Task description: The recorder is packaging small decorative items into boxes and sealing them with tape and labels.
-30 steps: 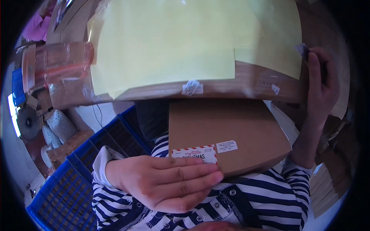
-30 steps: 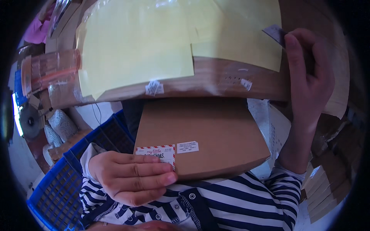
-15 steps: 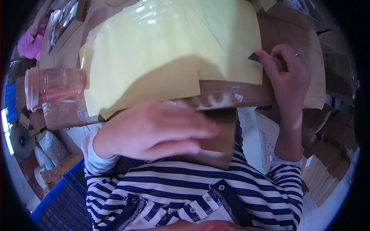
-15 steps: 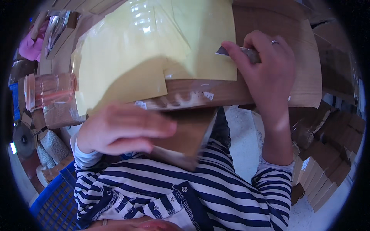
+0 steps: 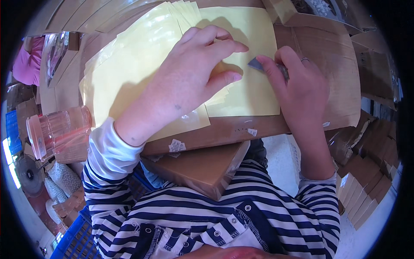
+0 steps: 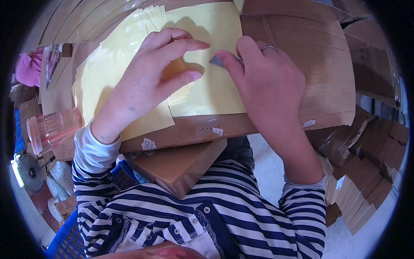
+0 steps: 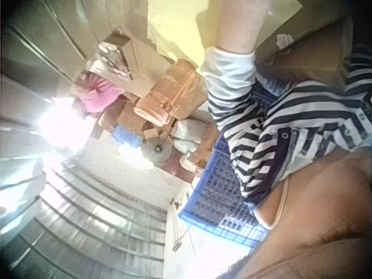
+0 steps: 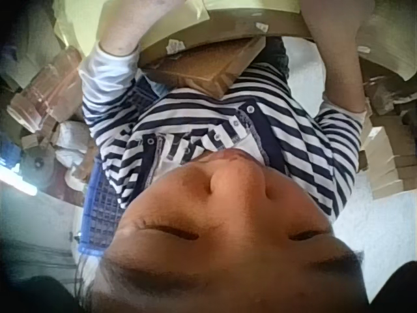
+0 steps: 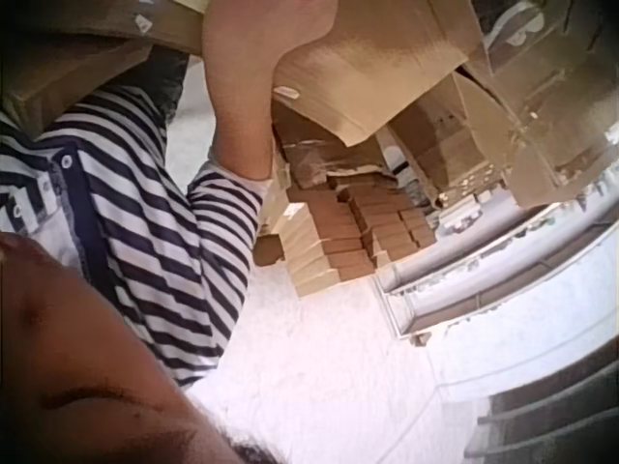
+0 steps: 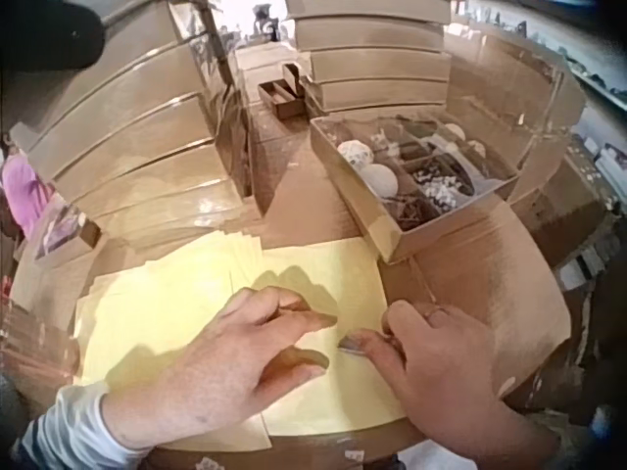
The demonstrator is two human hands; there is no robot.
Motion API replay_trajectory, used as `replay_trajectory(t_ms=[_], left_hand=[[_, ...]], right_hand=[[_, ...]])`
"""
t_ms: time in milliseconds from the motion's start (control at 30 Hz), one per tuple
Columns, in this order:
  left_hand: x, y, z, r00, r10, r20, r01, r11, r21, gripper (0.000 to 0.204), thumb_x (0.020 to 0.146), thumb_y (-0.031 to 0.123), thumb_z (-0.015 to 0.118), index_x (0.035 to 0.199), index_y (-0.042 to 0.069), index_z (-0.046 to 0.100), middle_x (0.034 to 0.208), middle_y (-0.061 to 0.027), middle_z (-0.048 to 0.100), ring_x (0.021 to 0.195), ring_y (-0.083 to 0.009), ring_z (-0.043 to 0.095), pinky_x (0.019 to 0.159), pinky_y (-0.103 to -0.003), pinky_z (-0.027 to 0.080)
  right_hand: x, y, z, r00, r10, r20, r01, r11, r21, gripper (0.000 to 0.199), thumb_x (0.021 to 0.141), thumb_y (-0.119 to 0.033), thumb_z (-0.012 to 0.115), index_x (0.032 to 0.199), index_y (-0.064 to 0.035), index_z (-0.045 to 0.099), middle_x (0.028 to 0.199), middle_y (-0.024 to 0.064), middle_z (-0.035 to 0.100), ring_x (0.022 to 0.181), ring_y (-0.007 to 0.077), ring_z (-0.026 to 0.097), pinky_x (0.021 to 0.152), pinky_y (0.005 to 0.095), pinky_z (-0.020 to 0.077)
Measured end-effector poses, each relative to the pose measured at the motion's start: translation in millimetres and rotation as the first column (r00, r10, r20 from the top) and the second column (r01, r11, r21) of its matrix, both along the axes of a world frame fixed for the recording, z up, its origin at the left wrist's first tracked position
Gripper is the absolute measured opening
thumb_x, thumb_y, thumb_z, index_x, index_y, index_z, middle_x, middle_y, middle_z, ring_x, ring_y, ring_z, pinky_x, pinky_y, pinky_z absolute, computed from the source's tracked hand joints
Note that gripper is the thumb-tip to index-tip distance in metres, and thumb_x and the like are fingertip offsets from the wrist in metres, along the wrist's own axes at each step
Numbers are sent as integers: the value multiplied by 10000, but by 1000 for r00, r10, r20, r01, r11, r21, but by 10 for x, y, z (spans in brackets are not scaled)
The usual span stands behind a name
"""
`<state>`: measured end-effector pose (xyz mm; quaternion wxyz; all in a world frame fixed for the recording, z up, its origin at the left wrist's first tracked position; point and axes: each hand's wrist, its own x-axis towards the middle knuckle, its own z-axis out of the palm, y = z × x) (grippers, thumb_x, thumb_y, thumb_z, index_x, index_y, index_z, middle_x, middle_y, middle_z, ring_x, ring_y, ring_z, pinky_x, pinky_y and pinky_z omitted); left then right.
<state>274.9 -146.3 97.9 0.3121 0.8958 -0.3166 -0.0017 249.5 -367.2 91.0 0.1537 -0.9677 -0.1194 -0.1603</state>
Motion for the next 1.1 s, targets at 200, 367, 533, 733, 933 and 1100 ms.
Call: replay_trajectory(t_ms=[200, 367, 533, 733, 933, 1100], left_hand=[[36, -14, 33, 997, -40, -72, 41, 999, 5, 337, 860, 160, 766, 1189, 126, 700, 1222, -86, 570, 1113, -291, 542, 962, -382, 449], [35, 18, -3, 999, -53, -11, 53, 998, 17, 324, 854, 155, 767, 1169, 118, 702, 1182, -87, 586, 1097, -293, 549, 956, -378, 449], [28, -30, -19, 1000, -16, -3, 16, 1000, -26, 327, 860, 150, 760, 1179, 114, 696, 1167, -88, 590, 1080, -295, 557, 940, -372, 458], [26, -20, 0, 998, -59, 13, 59, 998, 5, 302, 864, 147, 756, 1160, 115, 704, 1156, -86, 588, 1047, -283, 565, 906, -378, 475], [52, -7, -51, 998, -54, 38, 55, 998, -22, 181, 877, 136, 745, 1044, 89, 695, 1124, -84, 592, 1024, -272, 576, 868, -372, 491], [43, -15, -28, 995, -37, -89, 25, 991, -133, 102, 903, 95, 715, 986, 63, 666, 1130, -100, 603, 1049, -257, 587, 878, -348, 484]], right_hand=[[3, -2, -27, 998, 46, -37, -40, 989, 146, 304, 886, -368, 741, 818, -112, 592, 683, 54, 623, 636, 261, 630, 533, 402, 460], [7, -18, -16, 996, 87, 15, -88, 964, 251, 312, 889, -372, 744, 811, -110, 595, 679, 45, 615, 623, 254, 616, 531, 391, 447], [-4, -35, -47, 999, -18, 35, 17, 1000, 21, 296, 886, -364, 738, 821, -114, 594, 697, 46, 621, 660, 257, 632, 539, 394, 459], [9, -2, -77, 999, 30, 41, -33, 997, 66, 289, 881, -363, 737, 826, -118, 595, 711, 49, 625, 679, 265, 637, 552, 403, 472], [-11, 0, -24, 999, 38, 39, -44, 987, 157, 289, 890, -360, 730, 823, -115, 593, 695, 52, 622, 670, 264, 633, 546, 405, 467], [-11, -18, -54, 999, -14, 37, 13, 1000, 13, 298, 894, -373, 724, 821, -116, 593, 689, 52, 624, 669, 266, 633, 547, 405, 468]])
